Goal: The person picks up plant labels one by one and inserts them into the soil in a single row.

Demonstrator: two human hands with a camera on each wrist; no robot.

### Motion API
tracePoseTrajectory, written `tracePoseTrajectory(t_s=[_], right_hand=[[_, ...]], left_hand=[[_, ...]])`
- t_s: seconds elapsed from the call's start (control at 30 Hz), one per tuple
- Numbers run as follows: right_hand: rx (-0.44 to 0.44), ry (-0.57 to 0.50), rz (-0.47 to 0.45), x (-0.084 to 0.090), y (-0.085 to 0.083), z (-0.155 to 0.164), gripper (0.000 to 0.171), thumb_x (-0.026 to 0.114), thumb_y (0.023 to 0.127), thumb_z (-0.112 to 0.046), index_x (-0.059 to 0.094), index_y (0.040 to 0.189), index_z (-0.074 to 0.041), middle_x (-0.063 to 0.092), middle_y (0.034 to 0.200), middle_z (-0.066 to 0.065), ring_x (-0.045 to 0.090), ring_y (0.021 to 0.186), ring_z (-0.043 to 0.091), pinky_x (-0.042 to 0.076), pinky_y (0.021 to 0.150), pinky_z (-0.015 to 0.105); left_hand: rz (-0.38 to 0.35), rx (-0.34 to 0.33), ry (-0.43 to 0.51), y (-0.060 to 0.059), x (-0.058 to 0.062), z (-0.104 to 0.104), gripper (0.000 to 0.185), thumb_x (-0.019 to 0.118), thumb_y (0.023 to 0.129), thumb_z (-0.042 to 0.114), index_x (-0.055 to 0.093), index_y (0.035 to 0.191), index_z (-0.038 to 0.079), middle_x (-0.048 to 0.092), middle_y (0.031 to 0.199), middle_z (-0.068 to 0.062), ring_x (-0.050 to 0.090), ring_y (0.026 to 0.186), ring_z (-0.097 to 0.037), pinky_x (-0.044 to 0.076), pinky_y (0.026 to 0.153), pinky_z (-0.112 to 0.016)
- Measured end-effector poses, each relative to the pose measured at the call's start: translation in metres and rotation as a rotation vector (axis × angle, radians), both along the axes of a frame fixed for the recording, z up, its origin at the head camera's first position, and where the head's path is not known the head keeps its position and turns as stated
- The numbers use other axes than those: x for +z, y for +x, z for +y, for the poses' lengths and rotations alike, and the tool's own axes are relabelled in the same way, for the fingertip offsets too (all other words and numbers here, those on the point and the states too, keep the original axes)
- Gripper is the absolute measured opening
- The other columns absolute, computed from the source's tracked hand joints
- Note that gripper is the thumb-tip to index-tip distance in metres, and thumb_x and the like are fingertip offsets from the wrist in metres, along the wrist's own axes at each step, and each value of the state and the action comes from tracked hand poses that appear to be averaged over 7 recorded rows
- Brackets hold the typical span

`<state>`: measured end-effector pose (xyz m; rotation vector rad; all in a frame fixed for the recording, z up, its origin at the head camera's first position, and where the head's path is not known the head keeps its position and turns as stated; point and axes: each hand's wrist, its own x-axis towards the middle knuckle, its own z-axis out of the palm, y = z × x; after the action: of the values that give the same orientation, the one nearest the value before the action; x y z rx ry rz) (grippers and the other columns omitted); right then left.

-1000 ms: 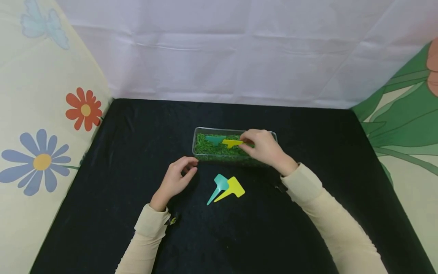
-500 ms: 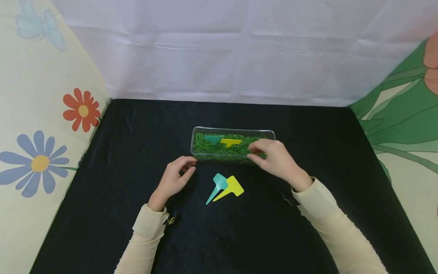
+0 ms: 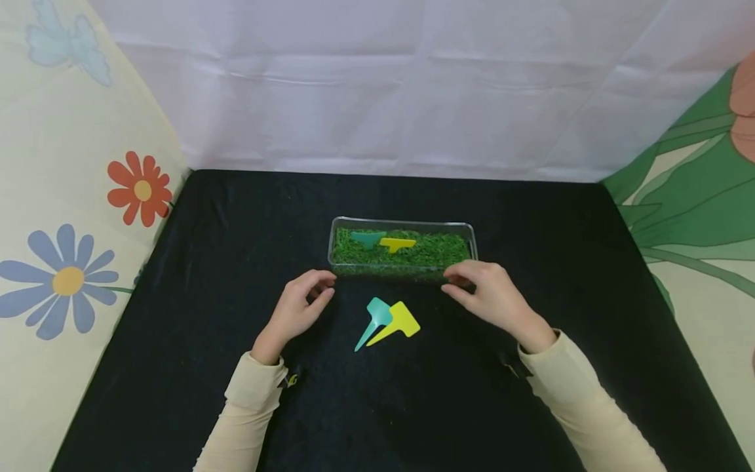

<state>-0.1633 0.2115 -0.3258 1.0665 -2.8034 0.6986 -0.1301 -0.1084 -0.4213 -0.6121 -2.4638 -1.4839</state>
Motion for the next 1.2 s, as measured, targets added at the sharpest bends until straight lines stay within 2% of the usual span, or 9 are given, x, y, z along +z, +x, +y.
tracePoseTrajectory(t_s=[0.3, 0.57, 0.9, 1.07, 1.2], right_hand=[[-0.033, -0.003, -0.041, -0.017, 0.01, 0.006, 0.015, 0.073, 0.075, -0.005, 0.067, 0.089, -0.006, 0.064, 0.079, 0.001, 0.058, 0.067, 0.01, 0.049, 0.058, 0.027], [-0.055, -0.014, -0.083, -0.027, 0.015, 0.008, 0.015, 0.072, 0.076, -0.006, 0.067, 0.089, -0.006, 0.064, 0.079, 0.0, 0.058, 0.067, 0.009, 0.049, 0.059, 0.027], [-0.043, -0.037, -0.095, -0.031, 0.017, 0.007, 0.014, 0.072, 0.076, -0.006, 0.067, 0.089, -0.005, 0.063, 0.078, 0.001, 0.058, 0.066, 0.009, 0.05, 0.058, 0.031], [-0.031, -0.039, -0.101, -0.033, 0.016, 0.007, 0.014, 0.071, 0.077, -0.007, 0.067, 0.089, -0.003, 0.063, 0.079, 0.0, 0.058, 0.066, 0.009, 0.05, 0.058, 0.03], [-0.028, -0.044, -0.103, -0.033, 0.015, 0.005, 0.014, 0.071, 0.077, -0.007, 0.067, 0.089, -0.003, 0.063, 0.079, 0.0, 0.058, 0.066, 0.009, 0.05, 0.058, 0.03]], left_hand=[[-0.024, -0.053, -0.031, -0.001, 0.001, 0.008, 0.019, 0.06, 0.085, 0.0, 0.06, 0.104, -0.001, 0.061, 0.092, -0.013, 0.059, 0.079, -0.017, 0.05, 0.066, -0.033], [-0.077, -0.192, -0.252, -0.001, 0.004, 0.026, 0.018, 0.058, 0.088, 0.01, 0.062, 0.104, 0.003, 0.062, 0.092, -0.005, 0.058, 0.077, -0.012, 0.049, 0.068, -0.029], [-0.087, -0.229, -0.482, 0.0, 0.006, 0.046, 0.017, 0.059, 0.088, 0.017, 0.063, 0.102, 0.008, 0.058, 0.085, 0.0, 0.052, 0.067, -0.01, 0.044, 0.058, -0.025], [-0.084, -0.242, -0.589, 0.0, 0.002, 0.054, 0.007, 0.059, 0.088, 0.018, 0.062, 0.088, 0.011, 0.052, 0.074, 0.002, 0.046, 0.058, -0.01, 0.039, 0.051, -0.023], [-0.101, -0.266, -0.654, 0.003, 0.0, 0.059, 0.016, 0.06, 0.087, 0.02, 0.052, 0.073, 0.015, 0.041, 0.064, 0.004, 0.037, 0.051, -0.01, 0.03, 0.046, -0.023]])
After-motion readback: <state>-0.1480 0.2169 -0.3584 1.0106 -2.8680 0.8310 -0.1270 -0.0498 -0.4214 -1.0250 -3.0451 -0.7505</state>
